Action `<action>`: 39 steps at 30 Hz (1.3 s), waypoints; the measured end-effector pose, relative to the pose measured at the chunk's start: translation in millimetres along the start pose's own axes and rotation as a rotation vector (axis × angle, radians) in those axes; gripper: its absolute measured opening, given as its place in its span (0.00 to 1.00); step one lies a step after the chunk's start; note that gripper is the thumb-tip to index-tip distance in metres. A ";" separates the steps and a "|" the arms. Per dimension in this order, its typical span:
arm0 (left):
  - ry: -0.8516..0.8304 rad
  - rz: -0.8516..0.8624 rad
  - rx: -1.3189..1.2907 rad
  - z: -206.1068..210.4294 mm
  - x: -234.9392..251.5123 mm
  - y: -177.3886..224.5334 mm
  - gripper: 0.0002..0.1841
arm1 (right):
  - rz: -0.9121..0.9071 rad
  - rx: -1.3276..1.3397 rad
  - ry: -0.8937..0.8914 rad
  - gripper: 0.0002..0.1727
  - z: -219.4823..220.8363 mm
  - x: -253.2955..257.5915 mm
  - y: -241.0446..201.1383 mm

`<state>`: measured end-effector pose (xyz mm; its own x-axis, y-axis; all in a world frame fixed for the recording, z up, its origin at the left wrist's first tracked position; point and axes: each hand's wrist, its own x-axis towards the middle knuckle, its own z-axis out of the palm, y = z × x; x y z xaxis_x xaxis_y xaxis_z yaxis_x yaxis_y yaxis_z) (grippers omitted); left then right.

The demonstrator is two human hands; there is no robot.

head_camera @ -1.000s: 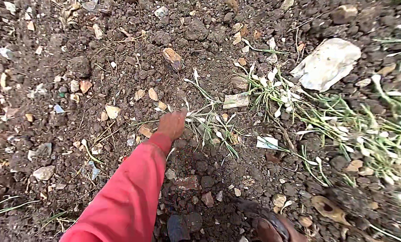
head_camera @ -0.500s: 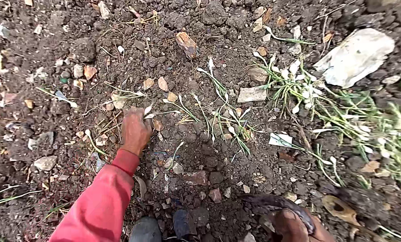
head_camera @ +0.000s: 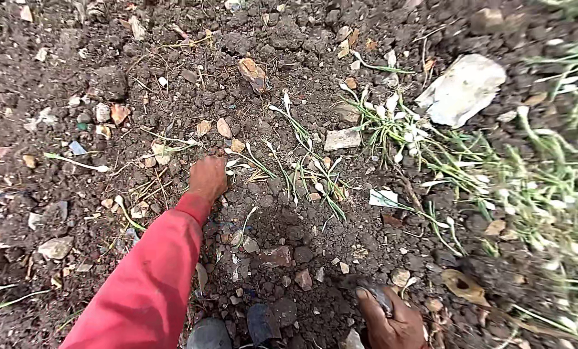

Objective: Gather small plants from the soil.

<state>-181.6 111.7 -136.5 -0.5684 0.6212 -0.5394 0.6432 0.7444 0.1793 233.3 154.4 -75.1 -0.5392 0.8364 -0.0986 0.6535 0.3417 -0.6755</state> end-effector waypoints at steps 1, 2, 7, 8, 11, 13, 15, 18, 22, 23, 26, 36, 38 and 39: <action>0.001 0.005 -0.001 -1.1 -1.1 -4.1 0.13 | -0.011 -0.056 -0.007 0.30 11.0 1.6 -0.3; -0.001 0.009 0.000 -1.4 -1.2 -9.4 0.14 | -0.025 -0.100 -0.001 0.31 20.1 3.0 -2.4; 0.066 0.002 -0.175 5.4 -4.7 -29.5 0.13 | -0.043 -0.108 0.006 0.32 24.8 4.8 -4.7; 0.096 -0.013 -0.218 4.7 -12.6 -34.9 0.12 | -0.044 -0.090 0.002 0.32 23.1 5.2 -3.8; 0.250 -0.071 -0.304 8.3 -49.0 -47.9 0.16 | -0.053 -0.088 0.034 0.33 20.0 8.9 4.2; 0.388 -0.049 -0.360 18.9 -75.1 -43.4 0.13 | -0.071 -0.084 0.052 0.32 19.3 11.6 11.0; 0.391 0.021 -0.397 36.6 -93.1 -21.7 0.08 | -0.072 -0.068 0.058 0.32 17.5 13.2 16.2; 0.052 0.029 -0.346 60.0 -99.5 21.3 0.13 | -0.042 -0.064 0.081 0.32 16.0 10.9 22.7; -0.225 -0.005 -0.275 63.8 -91.6 46.0 0.19 | 0.020 -0.137 0.066 0.35 11.2 13.8 24.7; -0.255 -0.006 -0.286 59.2 -89.5 44.4 0.18 | 0.035 -0.119 0.065 0.34 12.1 17.5 27.5; -0.266 0.040 -0.360 57.6 -84.6 35.8 0.16 | 0.089 -0.033 0.097 0.28 15.0 29.3 29.8; 0.269 -0.308 -0.788 42.7 -142.5 -75.9 0.19 | 0.210 -0.106 0.052 0.36 21.1 41.6 6.3; 0.393 -0.456 -0.692 39.2 -137.0 -127.1 0.19 | 0.215 -0.117 0.029 0.37 19.9 44.7 11.5; 0.401 -0.527 -0.636 37.0 -134.0 -147.7 0.19 | 0.224 -0.114 0.018 0.37 19.2 43.4 13.7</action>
<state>-181.5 -90.6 -121.1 -0.9201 0.1127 -0.3752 -0.0858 0.8764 0.4739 208.7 187.2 -102.7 -0.3651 0.9039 -0.2230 0.8119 0.1919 -0.5514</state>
